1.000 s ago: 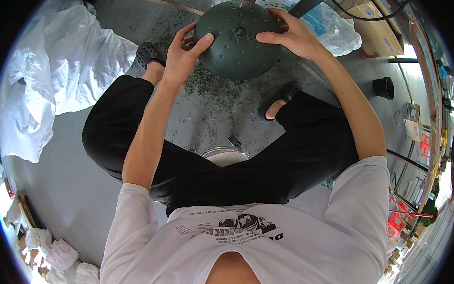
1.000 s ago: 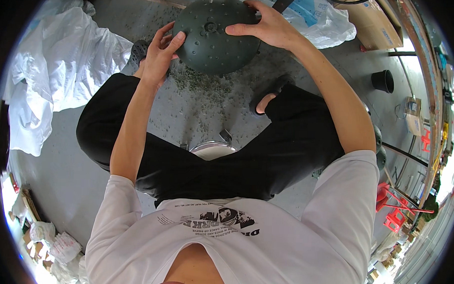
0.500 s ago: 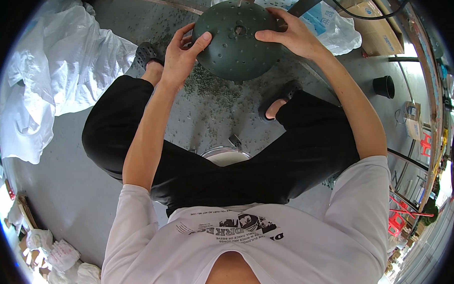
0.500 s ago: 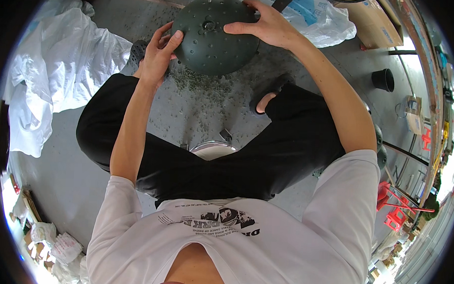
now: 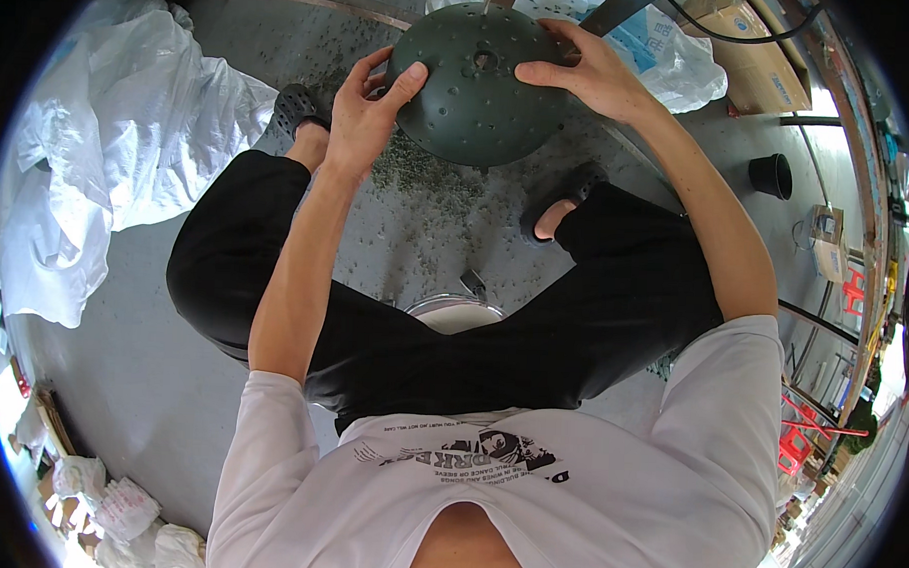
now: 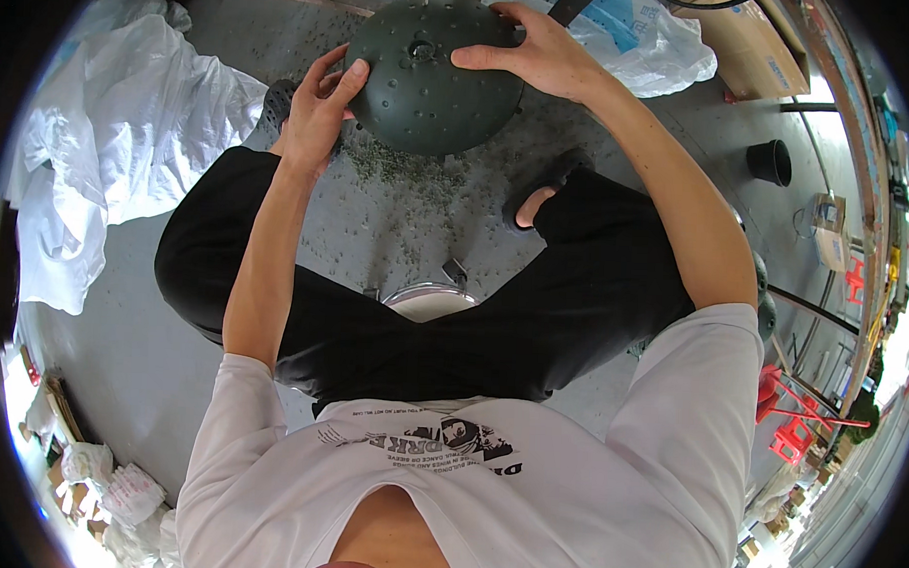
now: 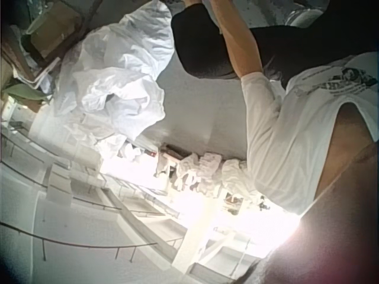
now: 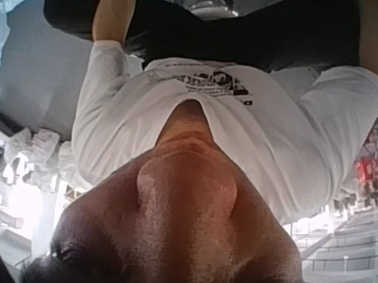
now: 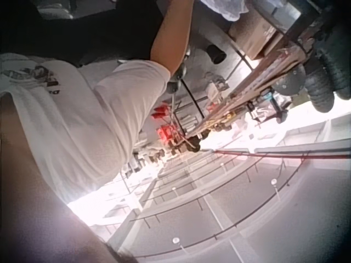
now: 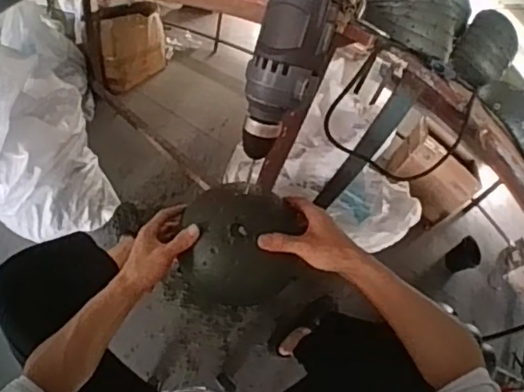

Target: The recorder is inspecting and rotating a green spherical plastic/foam part, checking the holes and surface.

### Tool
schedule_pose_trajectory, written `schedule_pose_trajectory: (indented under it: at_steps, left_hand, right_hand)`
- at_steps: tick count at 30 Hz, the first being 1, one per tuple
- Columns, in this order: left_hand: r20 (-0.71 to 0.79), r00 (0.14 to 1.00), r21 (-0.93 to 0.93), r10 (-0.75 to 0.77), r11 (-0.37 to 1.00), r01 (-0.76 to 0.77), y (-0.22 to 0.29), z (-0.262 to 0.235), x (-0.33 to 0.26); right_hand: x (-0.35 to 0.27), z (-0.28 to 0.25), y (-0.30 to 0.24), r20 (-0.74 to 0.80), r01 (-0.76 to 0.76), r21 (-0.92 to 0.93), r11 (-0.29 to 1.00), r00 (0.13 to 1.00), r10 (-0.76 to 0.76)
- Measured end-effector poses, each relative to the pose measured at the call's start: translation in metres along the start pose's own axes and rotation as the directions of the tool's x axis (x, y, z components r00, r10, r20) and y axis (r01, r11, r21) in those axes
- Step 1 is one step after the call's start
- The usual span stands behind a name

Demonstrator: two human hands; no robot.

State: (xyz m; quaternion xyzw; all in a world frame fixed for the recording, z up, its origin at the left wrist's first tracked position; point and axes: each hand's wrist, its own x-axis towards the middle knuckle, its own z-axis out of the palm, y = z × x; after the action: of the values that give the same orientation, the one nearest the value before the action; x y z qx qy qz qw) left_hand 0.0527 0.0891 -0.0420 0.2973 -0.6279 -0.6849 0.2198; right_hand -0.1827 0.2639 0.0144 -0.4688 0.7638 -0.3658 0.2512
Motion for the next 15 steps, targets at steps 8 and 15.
schedule_pose_trajectory:
  at_steps: [8, 15]
  left_hand:
    - [-0.008, 1.0, 0.02, -0.004, 1.0, 0.004, 0.005, -0.002, -0.003]
    - [-0.009, 1.0, 0.042, -0.03, 0.999, 0.03, 0.008, -0.002, -0.004]
  right_hand:
    - [0.002, -0.001, 0.002, 0.04, -0.003, -0.021, 1.0, 0.999, 0.004]
    - [-0.001, -0.003, -0.004, 0.057, 0.024, -0.072, 0.997, 0.998, -0.02]
